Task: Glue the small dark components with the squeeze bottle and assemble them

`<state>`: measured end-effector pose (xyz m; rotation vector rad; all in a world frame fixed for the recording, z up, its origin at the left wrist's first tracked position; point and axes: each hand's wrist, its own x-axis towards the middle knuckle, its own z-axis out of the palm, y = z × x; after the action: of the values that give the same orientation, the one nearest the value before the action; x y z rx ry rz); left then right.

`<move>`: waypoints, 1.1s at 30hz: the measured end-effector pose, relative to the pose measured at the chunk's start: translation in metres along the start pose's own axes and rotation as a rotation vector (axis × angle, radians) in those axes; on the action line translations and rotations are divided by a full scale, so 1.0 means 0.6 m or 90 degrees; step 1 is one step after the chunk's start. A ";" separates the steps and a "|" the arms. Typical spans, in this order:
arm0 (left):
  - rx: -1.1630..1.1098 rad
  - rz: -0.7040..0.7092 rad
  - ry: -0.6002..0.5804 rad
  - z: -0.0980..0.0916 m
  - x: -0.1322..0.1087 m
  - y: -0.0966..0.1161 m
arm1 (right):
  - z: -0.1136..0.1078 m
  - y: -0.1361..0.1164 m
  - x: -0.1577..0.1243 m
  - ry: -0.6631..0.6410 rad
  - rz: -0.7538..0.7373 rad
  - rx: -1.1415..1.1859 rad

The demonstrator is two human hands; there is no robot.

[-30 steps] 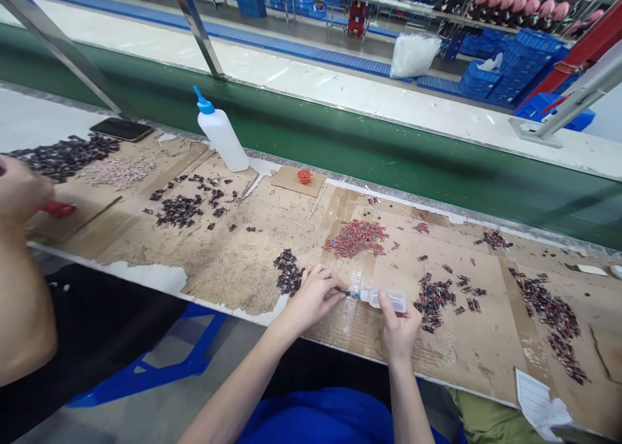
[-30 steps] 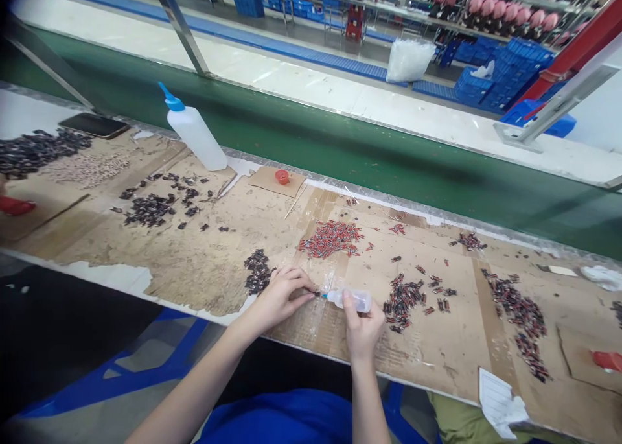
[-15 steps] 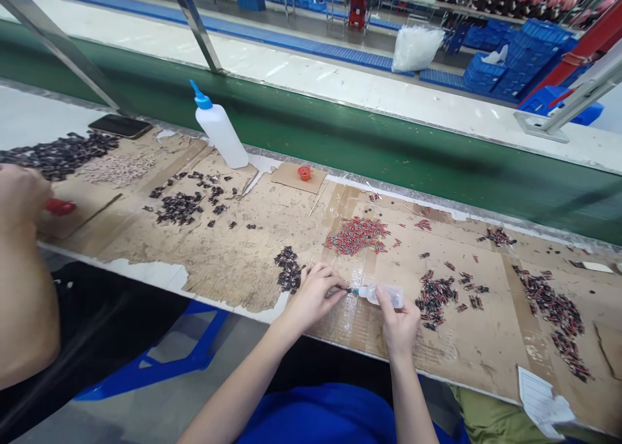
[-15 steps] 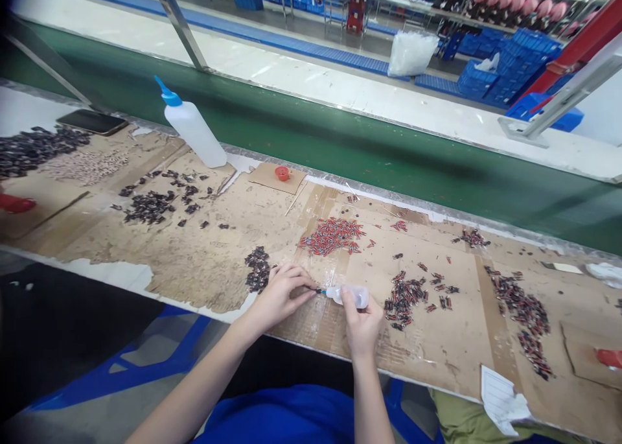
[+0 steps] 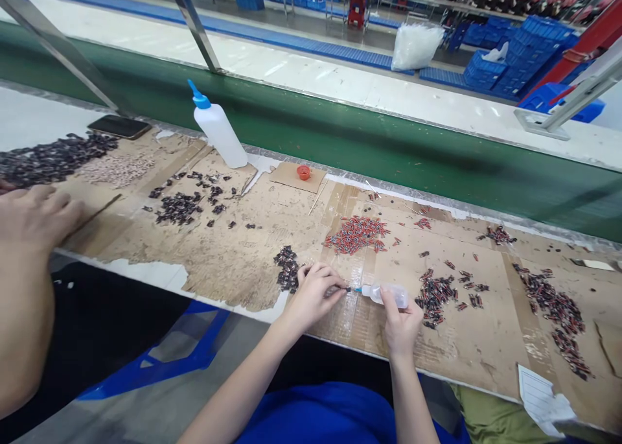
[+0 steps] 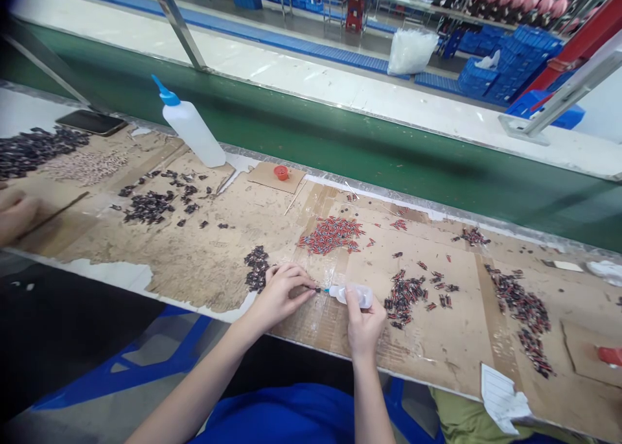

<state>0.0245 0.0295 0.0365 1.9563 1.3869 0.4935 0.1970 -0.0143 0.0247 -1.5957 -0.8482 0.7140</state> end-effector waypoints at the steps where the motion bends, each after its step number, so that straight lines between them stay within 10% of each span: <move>1: 0.002 0.000 0.001 0.001 0.000 -0.001 | 0.000 0.000 0.000 -0.009 -0.001 -0.002; 25: -0.002 0.008 0.115 0.004 -0.014 -0.011 | -0.013 0.007 0.024 0.066 -0.006 -0.020; 33: -0.104 0.026 0.291 -0.025 -0.029 -0.048 | 0.041 -0.044 0.050 0.003 -0.419 -0.393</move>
<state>-0.0111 0.0236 0.0280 1.8077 1.5220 1.0910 0.1898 0.0267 0.0461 -1.6789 -1.5893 -0.0384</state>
